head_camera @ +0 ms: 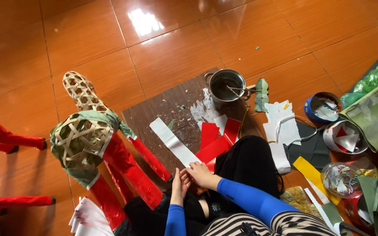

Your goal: Applying red paper strips to a bamboo animal frame using glue and scissors

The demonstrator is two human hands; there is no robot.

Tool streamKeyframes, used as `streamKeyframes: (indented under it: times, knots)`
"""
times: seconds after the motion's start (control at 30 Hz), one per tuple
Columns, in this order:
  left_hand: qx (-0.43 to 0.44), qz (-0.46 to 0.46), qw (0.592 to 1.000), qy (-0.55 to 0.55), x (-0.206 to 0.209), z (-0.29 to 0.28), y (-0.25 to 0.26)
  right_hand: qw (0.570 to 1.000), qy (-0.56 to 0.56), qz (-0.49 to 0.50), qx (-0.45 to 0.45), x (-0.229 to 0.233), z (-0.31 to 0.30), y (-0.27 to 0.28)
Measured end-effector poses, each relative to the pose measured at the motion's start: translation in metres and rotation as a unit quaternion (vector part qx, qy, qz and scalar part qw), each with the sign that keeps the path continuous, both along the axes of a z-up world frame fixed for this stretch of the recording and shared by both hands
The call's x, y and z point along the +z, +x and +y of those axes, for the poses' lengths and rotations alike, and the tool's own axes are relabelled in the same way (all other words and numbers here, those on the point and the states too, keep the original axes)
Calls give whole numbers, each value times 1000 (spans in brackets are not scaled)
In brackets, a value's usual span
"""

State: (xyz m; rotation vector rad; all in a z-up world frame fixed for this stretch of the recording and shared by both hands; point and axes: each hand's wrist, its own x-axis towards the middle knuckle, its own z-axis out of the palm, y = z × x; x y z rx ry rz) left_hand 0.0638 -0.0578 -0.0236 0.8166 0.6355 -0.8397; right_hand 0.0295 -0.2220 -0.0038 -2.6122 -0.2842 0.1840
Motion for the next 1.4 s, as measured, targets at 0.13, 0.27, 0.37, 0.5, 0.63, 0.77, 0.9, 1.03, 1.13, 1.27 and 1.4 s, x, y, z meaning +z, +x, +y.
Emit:
streamKeyframes:
  times: [0.13,0.27,0.37,0.5,0.63,0.77,0.9,1.03,1.13,1.27,1.4]
  knots:
    - [24,14,1000,6,1,2,0,999,49,9,-13,11,-3,-7]
    - [35,19,998,48,-3,2,1,980,181,-28,-76,37,-4,-1]
    - [-23,15,999,29,-2,3,-2,973,201,-15,-113,48,5,4]
    - [48,20,999,-11,-2,-3,-4,967,217,63,-120,70,22,0]
    - [70,24,997,25,-7,3,-3,961,238,70,-121,61,26,-2]
    - [74,18,992,103,-13,1,1,998,-34,-60,-9,14,18,-5]
    - [40,12,990,132,-10,-4,3,990,-85,91,60,10,-7,-1]
    - [-9,-22,986,164,-10,-8,1,987,-146,-72,6,-44,-81,57]
    - [-5,-32,983,183,-11,-7,0,908,-235,-341,-62,-39,-199,125]
    - [9,-41,981,188,-12,-8,-2,859,-393,-168,-281,17,-303,155]
    - [15,-46,981,190,-6,-7,-2,894,-299,-46,-329,-34,-354,152]
